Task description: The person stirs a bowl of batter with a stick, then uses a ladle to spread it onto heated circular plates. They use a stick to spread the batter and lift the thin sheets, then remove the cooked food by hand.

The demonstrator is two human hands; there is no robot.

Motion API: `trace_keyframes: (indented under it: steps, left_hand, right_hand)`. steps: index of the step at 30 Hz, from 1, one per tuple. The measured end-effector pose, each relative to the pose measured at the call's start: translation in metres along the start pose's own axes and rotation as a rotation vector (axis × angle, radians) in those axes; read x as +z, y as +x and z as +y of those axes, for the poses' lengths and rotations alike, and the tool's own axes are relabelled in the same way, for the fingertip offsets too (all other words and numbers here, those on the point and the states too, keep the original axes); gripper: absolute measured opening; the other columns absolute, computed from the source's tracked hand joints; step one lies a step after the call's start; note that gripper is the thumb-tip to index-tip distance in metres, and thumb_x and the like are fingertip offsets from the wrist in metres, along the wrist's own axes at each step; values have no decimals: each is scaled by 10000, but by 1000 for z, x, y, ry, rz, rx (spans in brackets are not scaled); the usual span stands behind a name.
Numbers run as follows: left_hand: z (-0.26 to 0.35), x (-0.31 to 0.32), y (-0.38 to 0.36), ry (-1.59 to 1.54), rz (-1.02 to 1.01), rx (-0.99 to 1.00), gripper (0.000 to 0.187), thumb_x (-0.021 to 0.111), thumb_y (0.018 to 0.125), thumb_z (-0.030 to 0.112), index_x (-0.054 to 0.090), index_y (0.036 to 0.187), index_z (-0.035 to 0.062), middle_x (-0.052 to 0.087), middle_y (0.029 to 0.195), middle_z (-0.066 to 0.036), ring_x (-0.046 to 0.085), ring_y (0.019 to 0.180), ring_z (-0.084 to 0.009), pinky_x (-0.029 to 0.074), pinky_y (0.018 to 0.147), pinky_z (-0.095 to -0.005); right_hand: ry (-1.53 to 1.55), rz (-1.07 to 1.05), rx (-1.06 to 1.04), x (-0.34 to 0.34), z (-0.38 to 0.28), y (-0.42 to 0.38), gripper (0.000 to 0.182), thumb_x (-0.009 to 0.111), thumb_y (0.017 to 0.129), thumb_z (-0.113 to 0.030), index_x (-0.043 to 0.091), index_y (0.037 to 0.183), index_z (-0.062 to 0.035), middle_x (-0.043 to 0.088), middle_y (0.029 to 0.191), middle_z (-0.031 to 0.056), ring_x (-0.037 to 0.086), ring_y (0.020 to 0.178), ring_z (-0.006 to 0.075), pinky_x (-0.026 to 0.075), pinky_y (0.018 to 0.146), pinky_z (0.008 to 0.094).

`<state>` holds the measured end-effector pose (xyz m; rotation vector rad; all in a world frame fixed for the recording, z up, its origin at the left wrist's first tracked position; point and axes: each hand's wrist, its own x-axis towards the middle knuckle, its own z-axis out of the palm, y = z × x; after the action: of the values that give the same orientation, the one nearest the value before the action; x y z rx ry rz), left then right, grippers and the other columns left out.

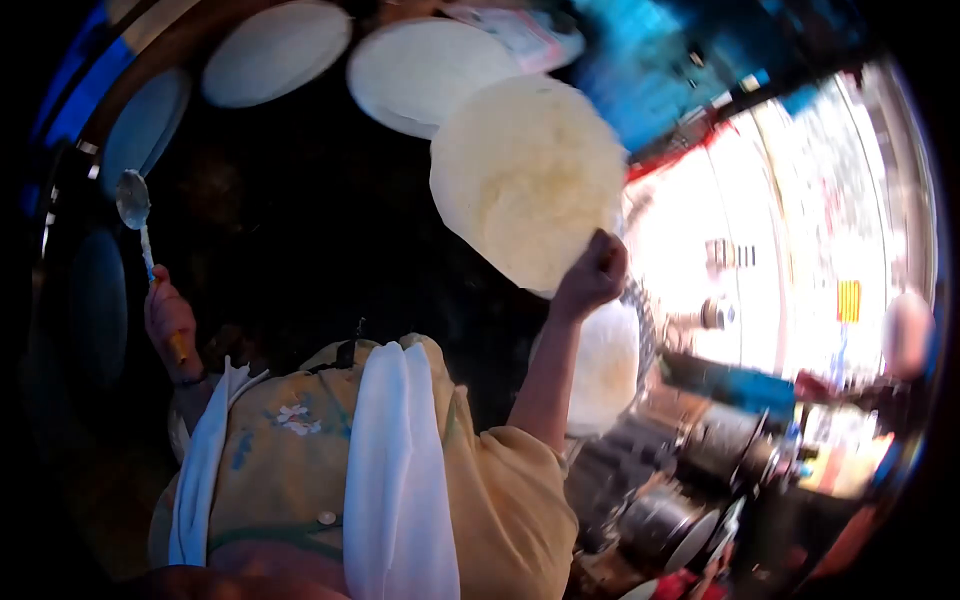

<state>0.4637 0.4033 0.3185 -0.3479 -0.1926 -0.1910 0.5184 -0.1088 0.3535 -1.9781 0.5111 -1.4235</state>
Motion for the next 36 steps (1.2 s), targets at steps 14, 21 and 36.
trace_keyframes:
  steps: [14,21,36]
  left_hand:
    - [-73,68,14,68,74,-88,251,335,963,201,369,1144,30,393,562,7,405,384,-66,369,356,-214]
    - [-89,84,20,-65,173,-59,250,299,975,268,381,771,149,280,490,93,285,367,-13,284,343,-194]
    - [-35,64,-162,138,183,918,158,445,918,107,456,763,79,333,541,85,330,403,1,317,399,-136]
  right_hand:
    - [-580,690,1167,-357,282,-223,243,597,799,-149,587,992,-3,628,924,132,599,756,245,491,663,317]
    - [-847,77,1267,-245,322,-216,231,602,792,-179,605,933,5,625,901,134,602,753,233,493,664,296]
    - [5,-951,622,151,53,-60,248,534,846,-236,595,921,-8,604,808,96,582,703,200,488,640,294]
